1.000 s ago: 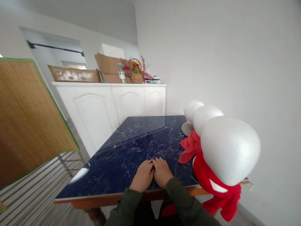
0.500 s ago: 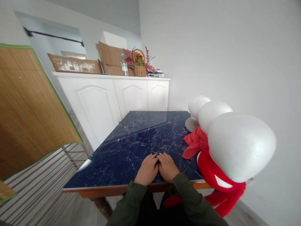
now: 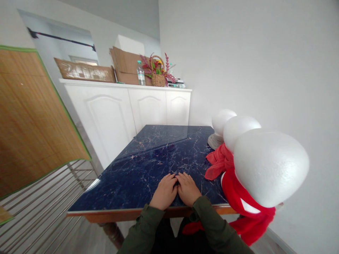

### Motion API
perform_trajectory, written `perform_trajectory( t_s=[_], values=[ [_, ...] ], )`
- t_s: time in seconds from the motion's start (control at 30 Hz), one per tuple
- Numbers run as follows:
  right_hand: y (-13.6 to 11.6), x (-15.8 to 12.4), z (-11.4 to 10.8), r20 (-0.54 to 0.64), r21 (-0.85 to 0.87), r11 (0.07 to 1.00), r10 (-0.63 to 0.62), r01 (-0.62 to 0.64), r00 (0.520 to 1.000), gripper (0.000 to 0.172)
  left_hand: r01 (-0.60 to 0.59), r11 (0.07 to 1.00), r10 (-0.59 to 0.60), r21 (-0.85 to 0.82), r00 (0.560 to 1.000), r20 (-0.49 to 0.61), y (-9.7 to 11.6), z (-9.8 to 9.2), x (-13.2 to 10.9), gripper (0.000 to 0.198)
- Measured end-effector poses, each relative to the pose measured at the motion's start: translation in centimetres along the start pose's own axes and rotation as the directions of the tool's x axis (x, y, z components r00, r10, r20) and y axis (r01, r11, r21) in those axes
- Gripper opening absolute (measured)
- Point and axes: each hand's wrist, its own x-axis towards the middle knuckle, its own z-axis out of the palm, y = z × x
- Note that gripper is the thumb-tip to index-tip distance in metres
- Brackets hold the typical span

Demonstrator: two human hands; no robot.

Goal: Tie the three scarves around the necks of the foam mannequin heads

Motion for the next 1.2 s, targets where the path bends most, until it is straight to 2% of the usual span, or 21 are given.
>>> perform_trajectory(
  t_s=[1.2],
  values=[
    [-0.05,-0.03,-0.12,0.011,0.019,1.000,0.008,-0.009,1.000,0.046,-0.005,1.000,0.005,-0.007,1.000,-0.018,-0.43,0.47,-0.16,0.032]
  ],
)
